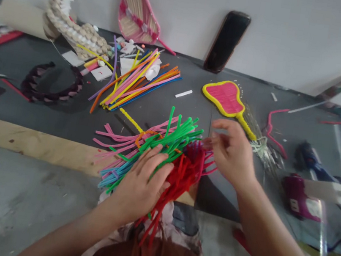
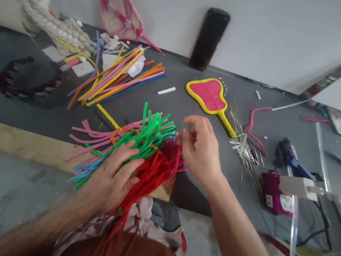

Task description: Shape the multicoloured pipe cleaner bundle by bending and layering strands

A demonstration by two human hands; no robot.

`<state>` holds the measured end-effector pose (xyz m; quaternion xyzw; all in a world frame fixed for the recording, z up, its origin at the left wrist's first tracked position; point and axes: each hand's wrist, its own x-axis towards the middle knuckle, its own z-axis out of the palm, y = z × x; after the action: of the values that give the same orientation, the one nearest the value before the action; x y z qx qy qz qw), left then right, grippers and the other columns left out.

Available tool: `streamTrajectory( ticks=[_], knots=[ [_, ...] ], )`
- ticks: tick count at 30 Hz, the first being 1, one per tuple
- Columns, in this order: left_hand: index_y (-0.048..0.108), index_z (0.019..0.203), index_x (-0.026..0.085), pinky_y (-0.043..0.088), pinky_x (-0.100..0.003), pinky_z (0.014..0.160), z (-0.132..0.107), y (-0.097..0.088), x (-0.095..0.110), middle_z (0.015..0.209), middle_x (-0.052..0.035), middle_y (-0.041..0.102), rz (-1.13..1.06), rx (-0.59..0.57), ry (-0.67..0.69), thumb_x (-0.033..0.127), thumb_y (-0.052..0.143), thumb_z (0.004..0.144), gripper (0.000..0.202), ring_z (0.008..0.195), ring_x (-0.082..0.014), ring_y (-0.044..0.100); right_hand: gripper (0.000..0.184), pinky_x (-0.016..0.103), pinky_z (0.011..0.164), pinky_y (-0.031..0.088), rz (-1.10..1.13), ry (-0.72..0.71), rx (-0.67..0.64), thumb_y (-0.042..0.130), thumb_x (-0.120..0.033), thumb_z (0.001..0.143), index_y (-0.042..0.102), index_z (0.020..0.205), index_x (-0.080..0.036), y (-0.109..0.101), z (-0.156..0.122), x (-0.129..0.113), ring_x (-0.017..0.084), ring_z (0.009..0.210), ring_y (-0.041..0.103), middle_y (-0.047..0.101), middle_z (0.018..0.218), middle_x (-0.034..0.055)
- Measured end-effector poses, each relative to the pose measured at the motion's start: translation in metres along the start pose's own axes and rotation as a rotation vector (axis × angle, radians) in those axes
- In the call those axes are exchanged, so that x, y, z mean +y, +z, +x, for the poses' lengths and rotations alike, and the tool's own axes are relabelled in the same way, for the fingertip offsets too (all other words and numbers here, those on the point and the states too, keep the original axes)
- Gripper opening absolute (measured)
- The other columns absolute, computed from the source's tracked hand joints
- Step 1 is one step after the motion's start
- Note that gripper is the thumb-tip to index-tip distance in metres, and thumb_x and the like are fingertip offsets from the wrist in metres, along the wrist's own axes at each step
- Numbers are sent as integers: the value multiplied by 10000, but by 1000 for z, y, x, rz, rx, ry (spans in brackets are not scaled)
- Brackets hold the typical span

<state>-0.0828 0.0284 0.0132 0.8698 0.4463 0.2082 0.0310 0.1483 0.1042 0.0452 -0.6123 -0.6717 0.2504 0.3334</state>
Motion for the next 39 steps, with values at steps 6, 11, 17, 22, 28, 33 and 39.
streamTrajectory(
  ticks=[6,11,17,22,28,33,39],
  knots=[
    [502,1421,64,185,-573,1220,-11,-9,-8,1518,-190,458,170,-170,-18,636,384,953,748,1450,-346,355,343,461,1089,467,-323,-567,-175,428,-304,999,626,1246,-173,12,-49,-18,253,1290,565,669,1292,134],
    [429,1470,34,151,-571,1217,-17,7,-11,1567,-204,363,183,-241,-49,797,280,876,978,1474,-357,303,763,541,1202,297,-513,-587,-466,464,-608,944,448,1457,-44,47,-74,3,328,1467,333,453,1521,193],
    [412,1482,44,144,-560,1216,-19,16,-10,1585,-200,332,179,-258,-72,863,314,809,1065,1488,-357,267,619,577,1178,315,-259,-478,-500,439,-529,980,489,1437,-115,42,-70,13,301,1476,325,481,1503,192],
    [357,1513,55,101,-555,1229,-20,18,-11,1603,-196,294,149,-276,-88,875,328,793,1091,1510,-345,216,403,444,993,543,375,43,-273,484,-534,964,643,1141,-208,23,-47,12,243,1177,645,676,1245,139],
    [346,1528,99,109,-568,1226,-19,16,-12,1596,-192,319,102,-255,-91,799,465,813,1008,1501,-356,240,463,385,840,611,632,390,-295,558,-582,889,551,1170,-214,21,-17,12,185,882,726,693,1144,105],
    [418,1503,195,96,-649,1197,-15,7,-9,1588,-163,351,86,-241,-73,788,507,803,922,1483,-390,268,357,336,699,609,452,309,-375,652,-372,815,554,1115,-206,30,-6,0,147,704,700,706,1069,65],
    [487,1454,156,39,-639,1215,-4,0,-11,1583,-145,365,109,-244,44,795,467,818,902,1490,-363,259,221,301,753,529,-65,21,-281,552,-333,885,713,832,-191,32,-8,-12,183,790,683,743,825,27]
  ],
)
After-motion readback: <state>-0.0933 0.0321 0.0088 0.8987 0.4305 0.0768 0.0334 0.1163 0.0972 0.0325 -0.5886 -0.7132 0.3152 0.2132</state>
